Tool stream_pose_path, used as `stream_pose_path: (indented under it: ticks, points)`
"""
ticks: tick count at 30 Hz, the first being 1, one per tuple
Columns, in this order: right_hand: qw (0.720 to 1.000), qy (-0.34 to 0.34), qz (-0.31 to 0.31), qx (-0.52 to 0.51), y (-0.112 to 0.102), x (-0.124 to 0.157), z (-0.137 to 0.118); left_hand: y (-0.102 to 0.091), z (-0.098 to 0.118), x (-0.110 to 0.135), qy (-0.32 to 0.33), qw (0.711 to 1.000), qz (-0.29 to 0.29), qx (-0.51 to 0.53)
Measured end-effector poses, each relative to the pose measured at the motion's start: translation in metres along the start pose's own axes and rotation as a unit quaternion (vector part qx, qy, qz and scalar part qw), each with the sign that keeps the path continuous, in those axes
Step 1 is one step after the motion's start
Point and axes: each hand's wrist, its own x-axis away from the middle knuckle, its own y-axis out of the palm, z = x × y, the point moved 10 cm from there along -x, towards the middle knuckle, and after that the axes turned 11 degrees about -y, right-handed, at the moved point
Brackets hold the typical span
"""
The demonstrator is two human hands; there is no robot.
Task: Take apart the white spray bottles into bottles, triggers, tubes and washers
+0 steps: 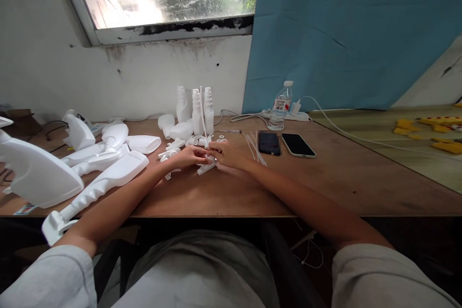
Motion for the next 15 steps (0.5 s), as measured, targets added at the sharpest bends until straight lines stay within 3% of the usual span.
stream_pose_path:
  ticks: [4, 8, 10, 11, 12, 13, 15]
  points:
    - [1.0, -0.007, 0.012, 0.009, 0.0, 0.002, 0.003, 0.003, 0.009, 0.007, 0.007, 1.0, -0.006, -0.029]
    - [1.0, -0.013, 0.02, 0.008, -0.001, 0.007, 0.003, -0.003, 0.023, 0.01, 0.025, 0.995, -0.069, -0.06]
    - [1.0, -0.018, 0.017, 0.007, 0.001, 0.009, 0.003, -0.033, 0.025, 0.002, 0.016, 0.995, -0.035, -0.097]
    - [1.0, -0.02, 0.015, 0.006, 0.002, 0.01, 0.003, -0.058, 0.024, -0.004, 0.005, 0.991, 0.017, -0.133]
    - [1.0, -0.023, 0.013, 0.004, 0.003, 0.01, 0.002, -0.087, 0.022, -0.01, -0.016, 0.977, 0.086, -0.194]
    - [1.0, -0.025, 0.011, 0.003, 0.004, 0.01, 0.002, -0.116, 0.018, -0.014, -0.05, 0.946, 0.159, -0.28]
    - [1.0, -0.03, 0.004, 0.001, 0.005, 0.01, 0.0, -0.16, 0.009, -0.02, -0.091, 0.912, 0.217, -0.337]
